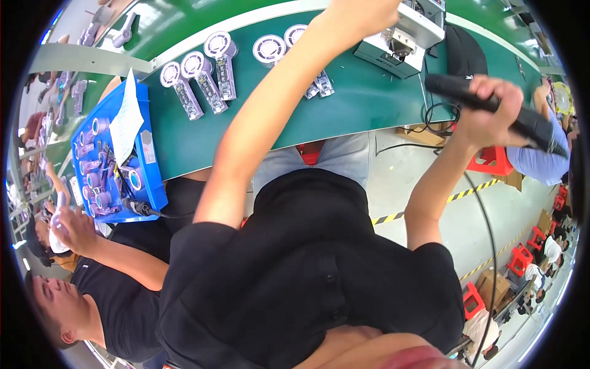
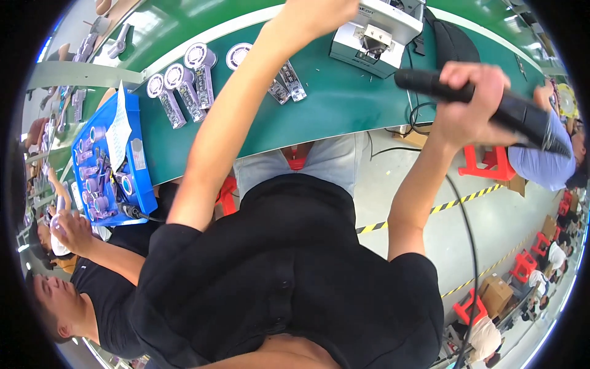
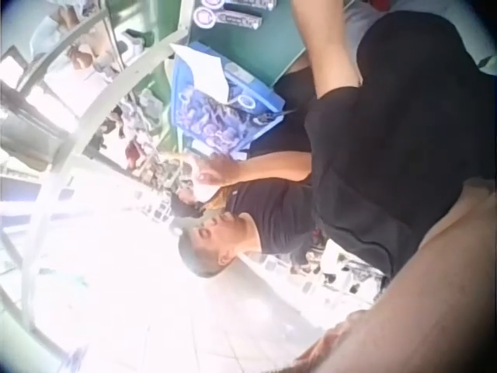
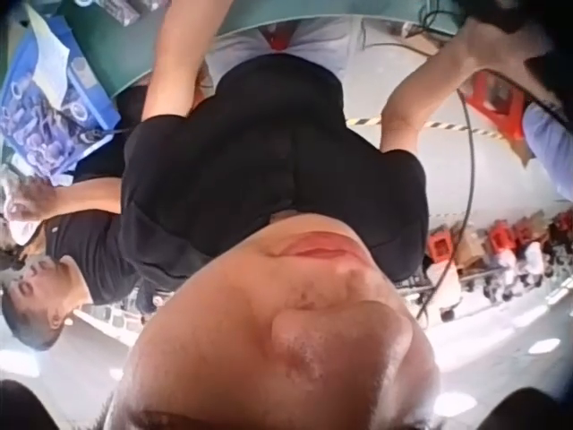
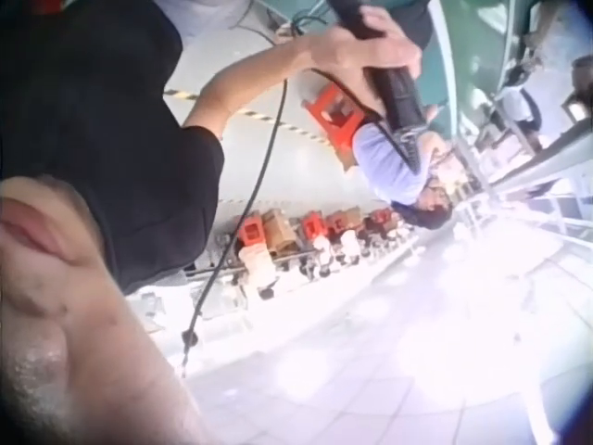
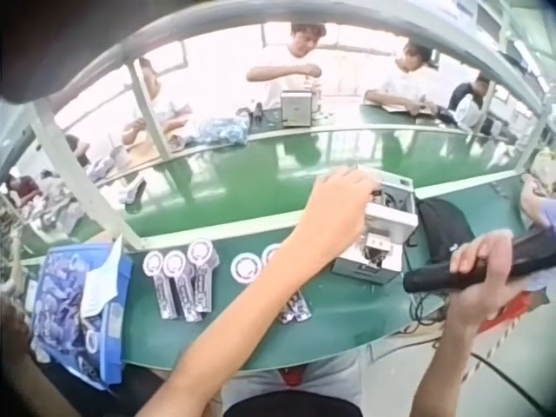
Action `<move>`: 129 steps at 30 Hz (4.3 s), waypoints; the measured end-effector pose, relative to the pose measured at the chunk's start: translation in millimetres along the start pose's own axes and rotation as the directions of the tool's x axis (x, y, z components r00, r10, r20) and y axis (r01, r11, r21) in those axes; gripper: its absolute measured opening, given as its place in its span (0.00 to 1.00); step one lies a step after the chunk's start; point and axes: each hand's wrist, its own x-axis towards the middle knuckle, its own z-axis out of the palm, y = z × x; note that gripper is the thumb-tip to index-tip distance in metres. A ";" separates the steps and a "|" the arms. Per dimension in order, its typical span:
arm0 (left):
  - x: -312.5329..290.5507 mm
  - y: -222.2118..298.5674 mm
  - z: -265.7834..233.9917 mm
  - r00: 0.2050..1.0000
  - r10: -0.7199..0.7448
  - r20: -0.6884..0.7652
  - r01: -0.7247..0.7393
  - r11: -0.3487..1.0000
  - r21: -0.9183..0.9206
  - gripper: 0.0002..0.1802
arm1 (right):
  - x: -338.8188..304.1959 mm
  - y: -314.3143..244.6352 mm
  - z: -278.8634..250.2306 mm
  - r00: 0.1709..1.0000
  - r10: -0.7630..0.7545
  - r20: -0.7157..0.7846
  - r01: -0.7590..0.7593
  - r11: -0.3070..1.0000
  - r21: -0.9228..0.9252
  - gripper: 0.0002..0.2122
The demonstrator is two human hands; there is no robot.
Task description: Assembling electronic components onto small devices using a handheld soldering or heat tool at a factory workstation.
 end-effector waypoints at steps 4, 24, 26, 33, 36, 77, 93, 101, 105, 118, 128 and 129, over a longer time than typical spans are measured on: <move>-88.9 5.2 -24.0 0.981 -0.066 -0.185 0.056 0.997 -0.060 0.16 | 31.3 35.7 60.4 0.968 -0.115 0.222 0.153 0.974 -0.166 0.30; -231.5 35.8 -6.2 0.932 -0.361 -0.016 0.361 0.933 0.010 0.20 | 25.5 75.7 70.1 0.863 0.387 0.325 -0.362 0.922 -0.137 0.25; -231.3 34.1 -2.8 0.938 -0.345 -0.027 0.346 0.938 0.016 0.20 | -5.2 59.4 83.8 0.879 0.352 0.323 -0.342 0.936 -0.088 0.27; -234.4 30.9 1.3 0.943 -0.328 -0.063 0.331 0.942 0.048 0.18 | -60.3 50.5 112.1 0.876 0.242 0.418 -0.204 0.970 -0.133 0.32; -234.1 31.5 0.2 0.944 -0.326 -0.055 0.329 0.943 0.050 0.18 | -65.5 52.3 112.8 0.878 0.229 0.419 -0.183 0.972 -0.148 0.32; -236.3 30.5 -0.4 0.930 -0.366 -0.033 0.367 0.930 0.032 0.21 | -82.7 52.9 83.2 0.651 0.312 0.692 -0.457 0.889 0.029 0.18; -234.6 30.7 0.5 0.922 -0.387 -0.025 0.387 0.922 -0.005 0.22 | -93.9 45.4 92.1 0.771 0.180 0.611 -0.284 0.956 0.077 0.22; -234.8 30.5 0.0 0.930 -0.368 -0.018 0.368 0.930 0.013 0.22 | -86.8 42.2 86.4 0.853 0.190 0.486 -0.236 0.971 0.035 0.21; -233.6 33.3 -10.5 0.926 -0.372 0.069 0.371 0.928 0.026 0.26 | -8.2 45.3 69.6 0.957 0.017 0.289 0.021 0.992 -0.126 0.19; -232.1 35.9 -9.2 0.911 -0.386 0.143 0.385 0.922 0.038 0.35 | 30.9 73.9 88.6 0.970 0.111 0.218 -0.046 0.958 -0.281 0.19; -232.5 35.1 -7.4 0.915 -0.382 0.129 0.380 0.924 0.039 0.33 | 18.7 66.1 72.3 0.908 0.342 0.243 -0.340 0.939 -0.055 0.17; -232.9 34.7 -7.9 0.915 -0.383 0.129 0.380 0.924 0.043 0.33 | 7.1 60.2 70.6 0.886 0.374 0.275 -0.381 0.924 -0.031 0.16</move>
